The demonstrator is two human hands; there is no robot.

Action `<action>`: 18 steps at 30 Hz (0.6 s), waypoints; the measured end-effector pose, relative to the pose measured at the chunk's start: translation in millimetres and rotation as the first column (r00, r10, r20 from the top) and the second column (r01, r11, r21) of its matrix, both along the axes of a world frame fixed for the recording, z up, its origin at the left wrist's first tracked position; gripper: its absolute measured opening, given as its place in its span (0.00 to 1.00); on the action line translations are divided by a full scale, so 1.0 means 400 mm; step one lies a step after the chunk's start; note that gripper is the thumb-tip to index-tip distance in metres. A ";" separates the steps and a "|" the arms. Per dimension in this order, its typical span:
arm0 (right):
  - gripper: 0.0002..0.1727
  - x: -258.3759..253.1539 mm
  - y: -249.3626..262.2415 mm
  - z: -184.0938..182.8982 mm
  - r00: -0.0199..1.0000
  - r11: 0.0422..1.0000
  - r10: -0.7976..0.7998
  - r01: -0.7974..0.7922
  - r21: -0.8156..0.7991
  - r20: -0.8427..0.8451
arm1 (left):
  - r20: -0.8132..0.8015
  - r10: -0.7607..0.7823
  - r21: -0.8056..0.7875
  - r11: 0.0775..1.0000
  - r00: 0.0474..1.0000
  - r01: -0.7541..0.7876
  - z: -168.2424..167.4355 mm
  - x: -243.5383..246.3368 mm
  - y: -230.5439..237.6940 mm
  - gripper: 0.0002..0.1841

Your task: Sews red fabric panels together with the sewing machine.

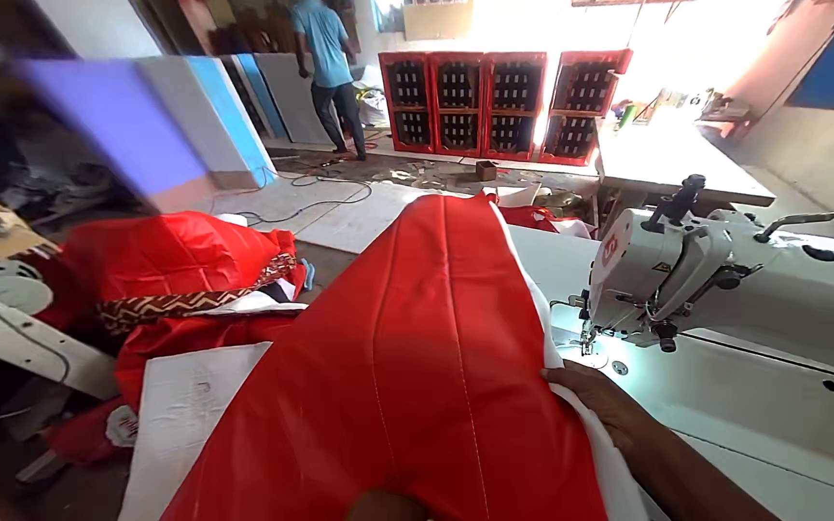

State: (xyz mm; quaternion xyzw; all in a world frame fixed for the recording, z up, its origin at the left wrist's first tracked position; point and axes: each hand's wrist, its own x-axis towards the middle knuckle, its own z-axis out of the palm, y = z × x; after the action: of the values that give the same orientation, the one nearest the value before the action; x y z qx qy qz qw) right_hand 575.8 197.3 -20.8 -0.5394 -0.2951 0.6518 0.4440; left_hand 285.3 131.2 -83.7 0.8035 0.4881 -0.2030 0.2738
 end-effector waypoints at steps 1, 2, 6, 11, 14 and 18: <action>0.10 -0.022 0.009 0.009 0.999 1.000 -0.019 0.018 -0.013 -0.041 | -0.031 0.062 0.005 0.998 0.998 -0.062 -0.034 0.023 0.017 0.23; 0.11 -0.039 0.010 0.028 0.999 1.000 -0.007 0.007 0.004 -0.053 | -0.023 0.127 0.068 0.990 0.992 -0.125 -0.077 0.039 0.033 0.23; 0.20 -0.077 -0.027 0.108 0.996 0.976 0.080 -0.088 0.200 0.049 | 0.112 0.297 0.291 0.903 0.948 -0.317 -0.144 0.112 0.123 0.20; 0.26 -0.039 -0.094 0.115 0.978 0.948 0.080 -0.134 0.287 0.193 | 0.108 0.151 0.020 0.988 0.983 -0.154 -0.113 0.166 0.120 0.28; 0.28 0.049 -0.122 0.118 0.971 0.934 0.001 -0.087 0.347 0.239 | 0.317 -0.077 -0.189 0.972 0.945 0.143 0.018 0.121 0.047 0.24; 0.29 0.146 -0.173 0.146 0.951 0.821 -0.091 -0.097 0.563 0.297 | 0.641 -0.149 -0.116 0.951 0.753 0.287 0.296 -0.004 0.023 0.21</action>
State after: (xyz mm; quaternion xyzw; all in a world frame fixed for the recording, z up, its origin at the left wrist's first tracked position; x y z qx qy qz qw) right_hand 634.2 128.2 37.7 -0.4767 -0.5434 0.4411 0.5318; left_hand 283.6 140.5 34.8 0.8435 0.2483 -0.0055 0.4762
